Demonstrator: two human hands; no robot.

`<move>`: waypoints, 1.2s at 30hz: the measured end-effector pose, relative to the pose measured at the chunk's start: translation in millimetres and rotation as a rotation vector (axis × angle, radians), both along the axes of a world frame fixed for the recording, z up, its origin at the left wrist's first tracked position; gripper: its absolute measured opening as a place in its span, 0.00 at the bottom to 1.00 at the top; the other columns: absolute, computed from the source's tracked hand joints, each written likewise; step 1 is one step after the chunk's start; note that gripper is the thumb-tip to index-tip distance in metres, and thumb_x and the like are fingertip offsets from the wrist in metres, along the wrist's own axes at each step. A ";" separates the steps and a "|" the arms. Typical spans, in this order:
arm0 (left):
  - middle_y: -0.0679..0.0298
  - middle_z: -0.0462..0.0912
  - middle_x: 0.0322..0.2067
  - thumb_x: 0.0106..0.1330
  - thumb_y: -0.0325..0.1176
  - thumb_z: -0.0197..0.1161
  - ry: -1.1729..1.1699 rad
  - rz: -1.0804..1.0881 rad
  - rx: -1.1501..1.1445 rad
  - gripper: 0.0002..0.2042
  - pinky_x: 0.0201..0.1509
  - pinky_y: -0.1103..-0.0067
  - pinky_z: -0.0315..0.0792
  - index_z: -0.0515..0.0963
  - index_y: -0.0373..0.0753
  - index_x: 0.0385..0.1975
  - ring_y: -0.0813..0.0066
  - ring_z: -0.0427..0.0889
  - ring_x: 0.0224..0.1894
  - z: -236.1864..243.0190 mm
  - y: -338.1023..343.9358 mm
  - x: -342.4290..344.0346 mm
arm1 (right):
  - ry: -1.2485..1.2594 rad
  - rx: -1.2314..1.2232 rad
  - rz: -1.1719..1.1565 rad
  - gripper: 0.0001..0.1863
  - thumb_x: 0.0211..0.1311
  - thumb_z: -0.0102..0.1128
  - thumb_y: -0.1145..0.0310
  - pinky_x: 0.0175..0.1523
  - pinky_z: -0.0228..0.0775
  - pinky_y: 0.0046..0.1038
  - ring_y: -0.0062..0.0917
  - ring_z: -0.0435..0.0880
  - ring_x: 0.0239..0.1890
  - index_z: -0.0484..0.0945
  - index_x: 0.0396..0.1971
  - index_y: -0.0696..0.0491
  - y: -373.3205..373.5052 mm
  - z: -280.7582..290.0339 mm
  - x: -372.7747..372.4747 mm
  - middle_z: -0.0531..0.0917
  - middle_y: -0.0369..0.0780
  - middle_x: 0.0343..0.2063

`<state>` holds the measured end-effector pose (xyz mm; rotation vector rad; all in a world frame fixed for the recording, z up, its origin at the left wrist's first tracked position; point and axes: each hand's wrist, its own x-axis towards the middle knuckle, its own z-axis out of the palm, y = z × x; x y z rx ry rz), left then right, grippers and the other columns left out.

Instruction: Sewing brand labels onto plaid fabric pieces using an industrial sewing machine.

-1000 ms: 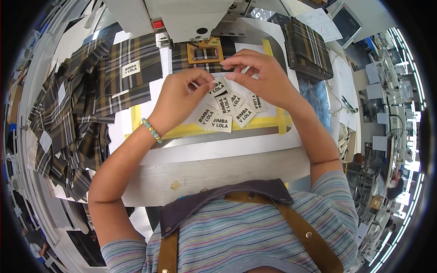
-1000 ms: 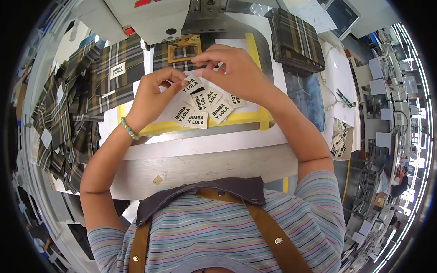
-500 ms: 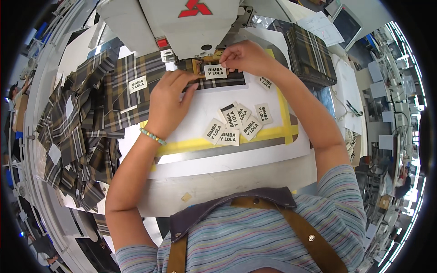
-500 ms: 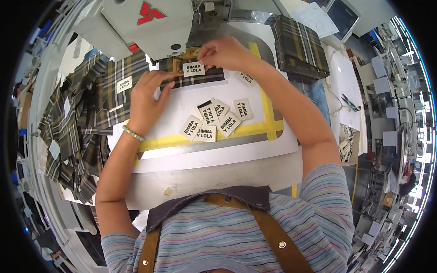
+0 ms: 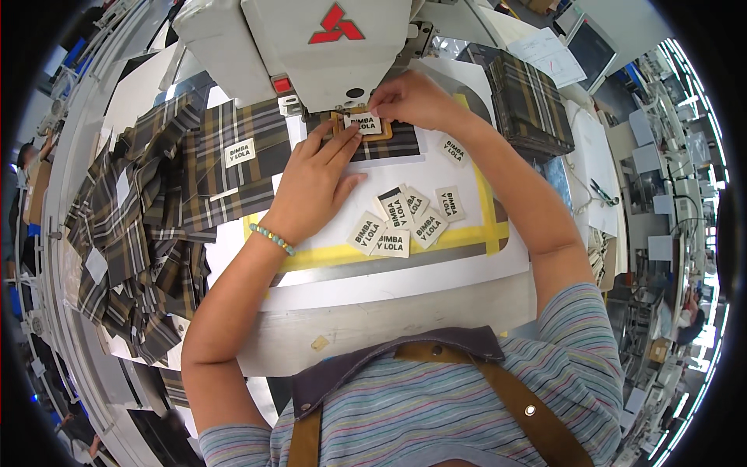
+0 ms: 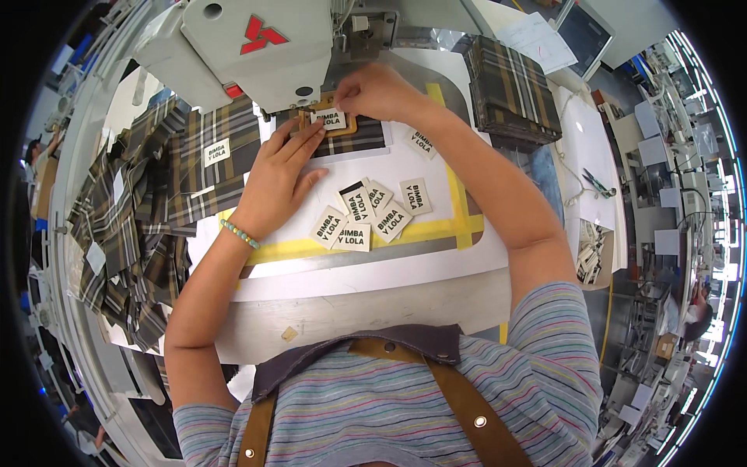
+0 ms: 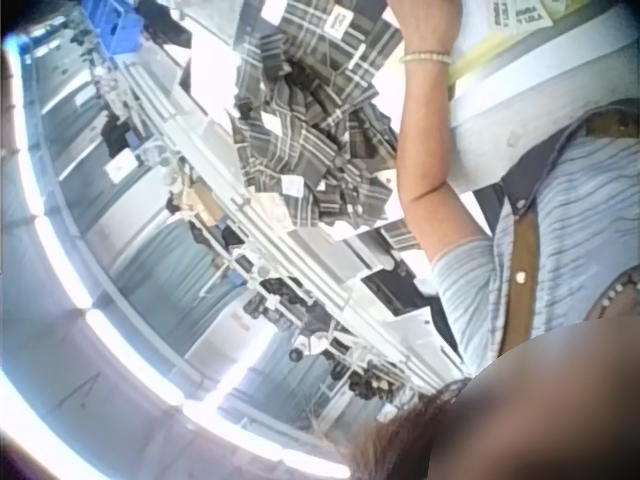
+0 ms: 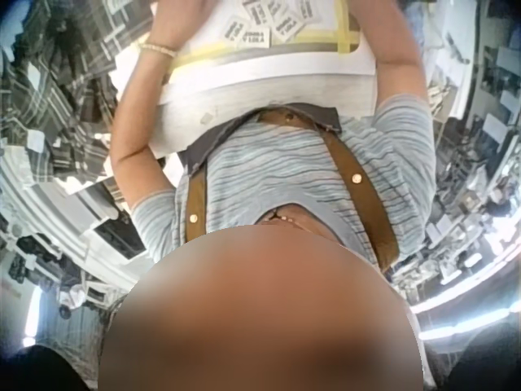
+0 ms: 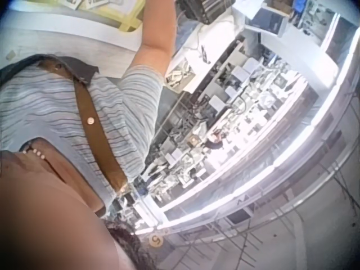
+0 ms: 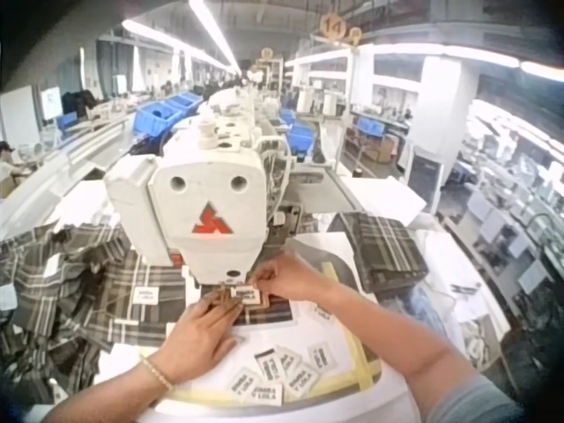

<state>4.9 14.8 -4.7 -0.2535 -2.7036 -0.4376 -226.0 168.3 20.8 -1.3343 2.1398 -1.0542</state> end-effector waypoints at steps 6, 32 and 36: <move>0.58 0.73 0.74 0.72 0.39 0.69 -0.018 0.000 0.016 0.30 0.80 0.59 0.62 0.73 0.34 0.71 0.48 0.64 0.78 0.8 -0.2 -1.9 | 0.073 0.098 0.004 0.09 0.64 0.71 0.71 0.41 0.80 0.25 0.19 0.89 0.30 0.91 0.40 0.60 -6.9 6.0 -1.9 0.91 0.40 0.29; 0.54 0.74 0.71 0.71 0.37 0.70 -0.011 0.004 0.062 0.25 0.80 0.57 0.61 0.77 0.35 0.65 0.49 0.66 0.76 -3.3 -8.1 -10.1 | 0.675 -0.075 0.167 0.18 0.65 0.62 0.79 0.68 0.76 0.40 0.37 0.79 0.66 0.86 0.54 0.55 50.7 -5.7 43.3 0.83 0.39 0.63; 0.54 0.74 0.70 0.71 0.37 0.70 0.017 0.040 0.032 0.25 0.79 0.57 0.62 0.77 0.34 0.64 0.49 0.67 0.75 -2.5 -8.1 -7.1 | 0.799 -0.062 0.236 0.21 0.62 0.62 0.79 0.70 0.74 0.39 0.35 0.79 0.68 0.85 0.55 0.55 48.0 -11.2 40.6 0.83 0.39 0.64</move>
